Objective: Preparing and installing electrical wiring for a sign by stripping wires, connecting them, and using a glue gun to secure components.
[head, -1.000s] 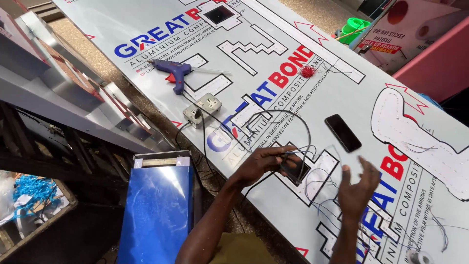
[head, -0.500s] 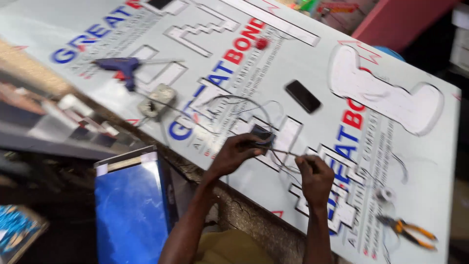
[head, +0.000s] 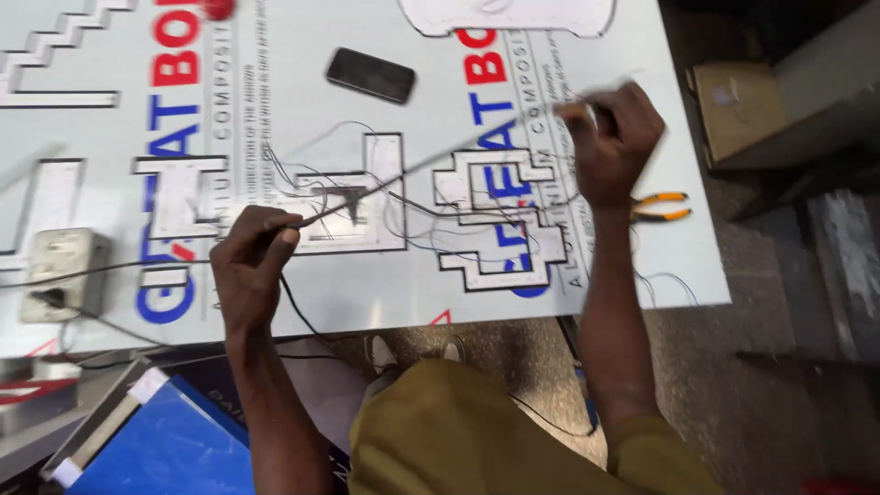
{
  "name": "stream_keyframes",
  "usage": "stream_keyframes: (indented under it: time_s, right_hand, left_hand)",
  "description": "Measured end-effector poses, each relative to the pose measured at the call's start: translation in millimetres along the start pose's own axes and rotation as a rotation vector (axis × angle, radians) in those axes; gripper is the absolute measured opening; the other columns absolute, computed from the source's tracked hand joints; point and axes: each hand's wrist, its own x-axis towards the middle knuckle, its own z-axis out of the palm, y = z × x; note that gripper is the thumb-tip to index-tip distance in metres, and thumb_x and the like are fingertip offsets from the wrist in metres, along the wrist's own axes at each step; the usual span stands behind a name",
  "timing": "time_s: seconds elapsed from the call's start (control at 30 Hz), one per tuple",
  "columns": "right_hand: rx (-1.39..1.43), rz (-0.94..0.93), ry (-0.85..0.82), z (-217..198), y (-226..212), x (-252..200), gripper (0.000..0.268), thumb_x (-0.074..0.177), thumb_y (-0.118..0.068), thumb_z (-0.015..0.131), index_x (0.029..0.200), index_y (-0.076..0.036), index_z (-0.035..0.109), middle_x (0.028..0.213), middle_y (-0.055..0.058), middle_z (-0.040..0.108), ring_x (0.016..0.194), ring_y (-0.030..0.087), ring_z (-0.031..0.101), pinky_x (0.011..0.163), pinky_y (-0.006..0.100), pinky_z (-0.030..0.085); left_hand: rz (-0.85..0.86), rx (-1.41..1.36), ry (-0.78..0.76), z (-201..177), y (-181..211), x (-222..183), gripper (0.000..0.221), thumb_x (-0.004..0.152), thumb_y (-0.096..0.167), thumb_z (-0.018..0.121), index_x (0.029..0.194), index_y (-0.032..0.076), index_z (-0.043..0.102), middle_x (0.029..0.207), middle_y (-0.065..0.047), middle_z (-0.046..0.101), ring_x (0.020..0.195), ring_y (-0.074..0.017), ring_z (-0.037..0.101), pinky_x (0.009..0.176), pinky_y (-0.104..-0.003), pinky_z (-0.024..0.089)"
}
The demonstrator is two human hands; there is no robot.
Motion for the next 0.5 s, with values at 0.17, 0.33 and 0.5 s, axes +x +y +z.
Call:
stream_keyframes:
  time_s: [0.17,0.33,0.5]
  right_hand:
    - [-0.232,0.070,-0.388,30.2,14.6,-28.3,0.038,0.105,-0.012,0.093,0.130,0.007,0.072,0.113,0.031,0.061,0.107,0.051,0.059,0.094,0.060,0.048]
    - [-0.292,0.293,-0.650,-48.4,83.0,-104.1,0.052,0.098,0.019,0.073,0.150,0.012,0.066,0.135,0.038,0.073,0.131,0.057,0.068,0.118,0.064,0.047]
    - [-0.553,0.837,-0.977,-154.7,134.3,-172.5,0.068,0.097,0.017,0.061,0.162,-0.003,0.063,0.160,0.025,0.066,0.159,0.044,0.052,0.131,0.067,0.033]
  left_hand:
    - [-0.110,-0.094,-0.082,40.7,-51.9,12.9,0.016,0.111,0.011,0.085,0.114,0.000,0.074,0.102,-0.010,0.065,0.094,-0.0148,0.058,0.091,-0.032,0.052]
    - [-0.307,-0.126,-0.011,78.3,-101.6,6.1,0.023,0.116,0.010,0.080,0.099,0.009,0.064,0.085,-0.002,0.058,0.071,-0.0101,0.044,0.069,-0.026,0.041]
    - [-0.456,-0.081,0.095,111.3,-104.5,2.3,0.038,0.114,0.005,0.068,0.080,0.016,0.055,0.069,0.003,0.043,0.059,-0.0081,0.037,0.063,-0.025,0.032]
